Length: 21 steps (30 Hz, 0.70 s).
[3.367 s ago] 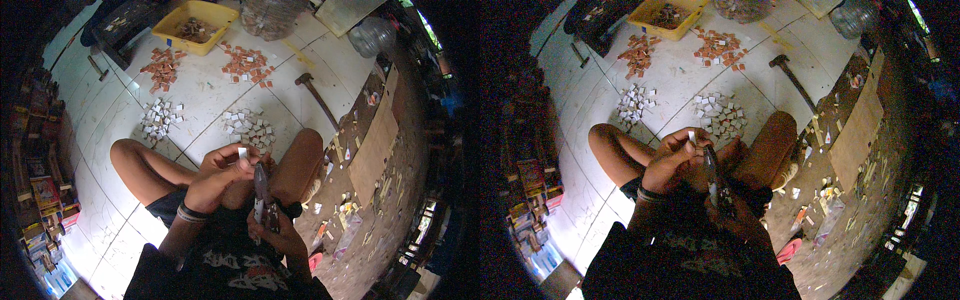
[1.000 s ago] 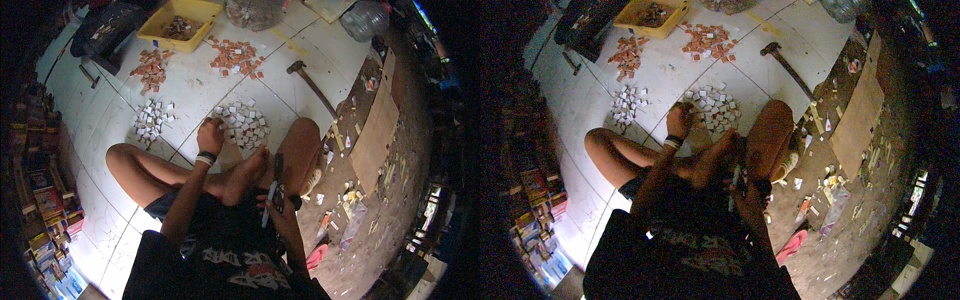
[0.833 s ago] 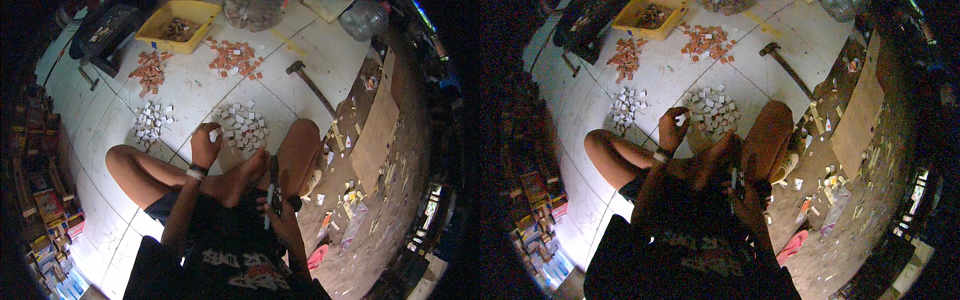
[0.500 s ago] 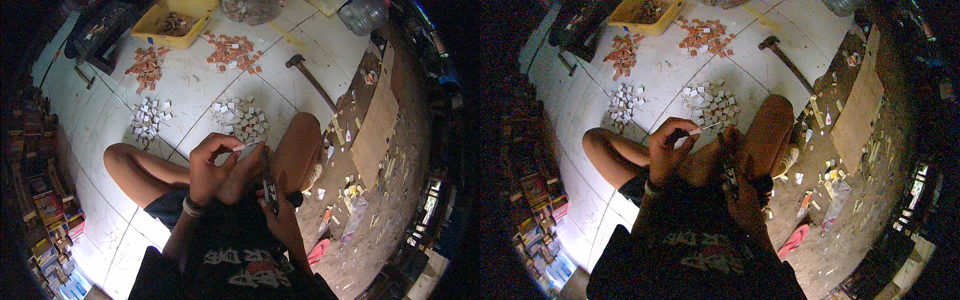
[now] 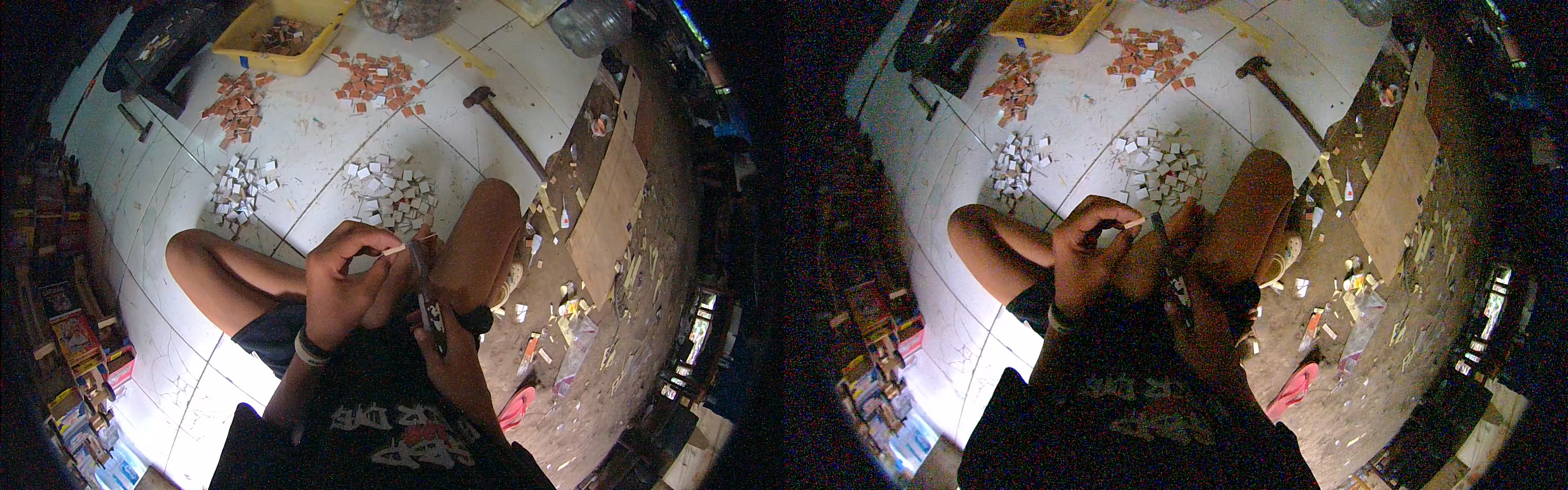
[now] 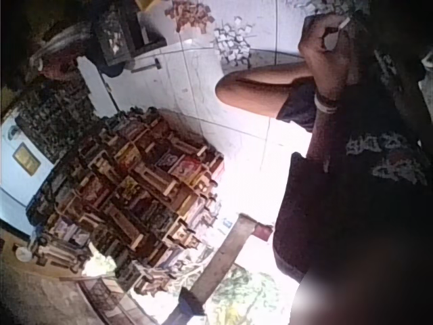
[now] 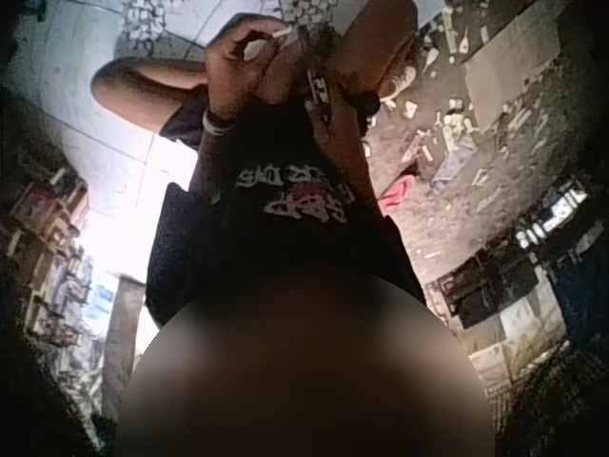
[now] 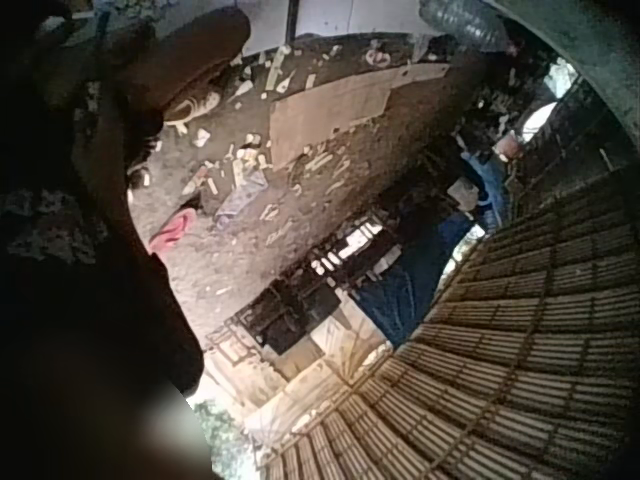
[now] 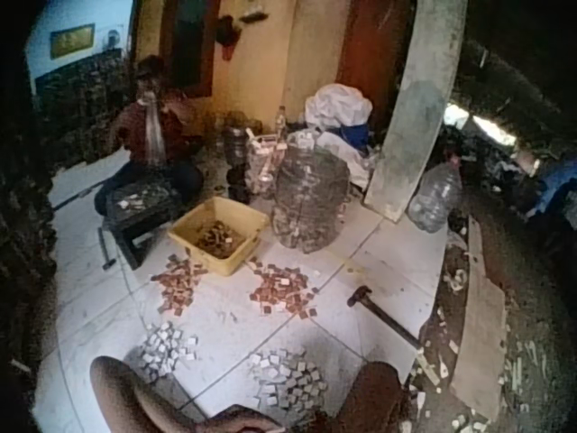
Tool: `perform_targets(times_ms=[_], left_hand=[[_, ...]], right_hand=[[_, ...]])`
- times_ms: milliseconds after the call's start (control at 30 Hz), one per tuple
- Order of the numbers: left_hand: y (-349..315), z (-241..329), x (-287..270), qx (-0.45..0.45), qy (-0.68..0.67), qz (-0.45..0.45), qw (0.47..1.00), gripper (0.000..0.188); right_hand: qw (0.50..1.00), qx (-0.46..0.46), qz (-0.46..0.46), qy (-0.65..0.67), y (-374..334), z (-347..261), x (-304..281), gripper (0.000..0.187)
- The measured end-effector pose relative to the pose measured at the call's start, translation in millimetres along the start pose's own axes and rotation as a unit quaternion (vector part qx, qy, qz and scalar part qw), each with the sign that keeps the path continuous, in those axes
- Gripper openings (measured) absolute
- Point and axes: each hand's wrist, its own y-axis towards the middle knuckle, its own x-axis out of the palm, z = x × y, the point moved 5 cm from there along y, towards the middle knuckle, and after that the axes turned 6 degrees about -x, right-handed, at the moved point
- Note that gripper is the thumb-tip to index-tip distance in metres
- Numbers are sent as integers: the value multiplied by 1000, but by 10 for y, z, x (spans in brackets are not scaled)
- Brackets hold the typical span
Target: The person sits on the floor and uses a utility knife to trim and shape small rectangular wooden blocks. They pick up blocks from a pile, shave off edges, and place the finished pieces into a separate pile.
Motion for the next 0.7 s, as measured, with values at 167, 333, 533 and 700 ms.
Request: perform_targets(times_ms=[167, 333, 533, 700], left_hand=[[-1, 34, -15, 12, 11, -1, 1000, 30], [-2, 81, -24, 14, 25, 0, 1000, 30], [-16, 187, 19, 41, 89, -27, 995, 40], [26, 271, -11, 71, 123, -33, 989, 32]], right_hand=[[1000, 10, 7, -28, -20, -47, -31, 46], [999, 8, 27, -23, -55, -50, -26, 45], [996, -55, 58, -44, -36, -90, 4, 36], [999, 4, 26, -31, -54, -93, -46, 33]])
